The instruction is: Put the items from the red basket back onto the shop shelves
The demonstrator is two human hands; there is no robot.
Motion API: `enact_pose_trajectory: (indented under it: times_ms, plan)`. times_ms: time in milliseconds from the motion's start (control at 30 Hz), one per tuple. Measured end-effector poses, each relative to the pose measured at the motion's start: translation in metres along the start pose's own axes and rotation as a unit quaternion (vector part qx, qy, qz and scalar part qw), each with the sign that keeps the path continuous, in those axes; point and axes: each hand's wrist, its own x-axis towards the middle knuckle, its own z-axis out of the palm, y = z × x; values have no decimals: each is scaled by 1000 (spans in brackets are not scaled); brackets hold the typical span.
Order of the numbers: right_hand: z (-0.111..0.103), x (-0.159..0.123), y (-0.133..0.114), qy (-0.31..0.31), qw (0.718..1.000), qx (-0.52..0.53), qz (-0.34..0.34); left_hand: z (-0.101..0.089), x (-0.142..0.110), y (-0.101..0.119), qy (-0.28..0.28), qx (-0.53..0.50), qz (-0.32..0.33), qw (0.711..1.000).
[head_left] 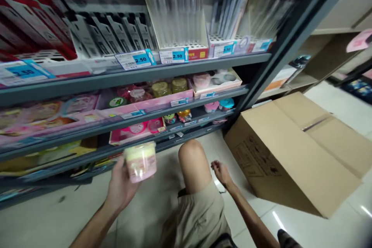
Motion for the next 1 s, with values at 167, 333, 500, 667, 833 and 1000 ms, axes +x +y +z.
enact_pose_trajectory:
  times_ms: [167, 333, 500, 667, 833, 1000]
  plan:
    - [-21, 21, -75, 67, 987, 125, -71, 52, -10, -9, -138, -39, 40, 989]
    - [15, 72, -177, -139, 952, 220, -160, 64, 29, -29, -181, -58, 72, 979]
    - [85, 111, -176, -250, 919, 264, -154, 24, 65, -28, -167, -63, 124, 976]
    - [96, 112, -161, -267, 907, 289, -151, 5, 67, -23, -173, 11, 175, 969]
    - [87, 107, -160, -209, 912, 284, -208, 18, 67, -21, -175, 25, 205, 963]
    - [75, 112, -157, -126, 928, 257, -239, 51, 78, -13, -178, 111, 242, 947]
